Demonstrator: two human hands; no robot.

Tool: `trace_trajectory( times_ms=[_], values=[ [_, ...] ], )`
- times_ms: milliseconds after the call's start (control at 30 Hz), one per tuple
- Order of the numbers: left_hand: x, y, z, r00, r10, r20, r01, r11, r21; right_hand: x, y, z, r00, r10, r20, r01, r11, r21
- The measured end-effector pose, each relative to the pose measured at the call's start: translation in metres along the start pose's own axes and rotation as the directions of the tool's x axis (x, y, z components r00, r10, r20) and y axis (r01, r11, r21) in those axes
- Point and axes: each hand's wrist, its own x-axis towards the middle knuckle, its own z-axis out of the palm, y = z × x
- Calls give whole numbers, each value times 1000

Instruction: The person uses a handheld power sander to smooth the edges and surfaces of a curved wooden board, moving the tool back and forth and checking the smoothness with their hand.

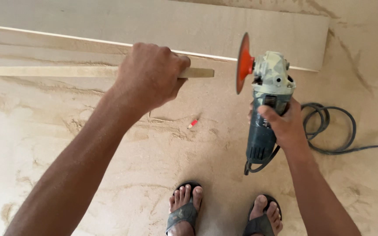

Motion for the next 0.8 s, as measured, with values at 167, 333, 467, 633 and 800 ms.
trace_trajectory(
  times_ms=[167, 333, 467, 633, 800],
  values=[
    [2, -3, -6, 996, -15, 87, 12, 1000, 26, -8, -5, 3, 999, -1, 34, 9, 970, -241],
    [0, -4, -12, 998, -14, 63, 14, 1000, 0, -12, -11, 9, 999, -1, 32, 13, 923, -386],
    [-4, -5, -17, 1000, -18, 20, 18, 1000, -21, -10, -13, 17, 999, -8, 41, 23, 930, -366],
    [-9, -7, -23, 1000, -15, -23, 14, 1000, -21, -11, -10, 22, 997, 21, 71, 4, 943, -333],
    [-17, -10, -30, 999, -4, -44, 2, 999, -34, -7, 10, 21, 988, 73, 135, -55, 989, -135]
  ],
)
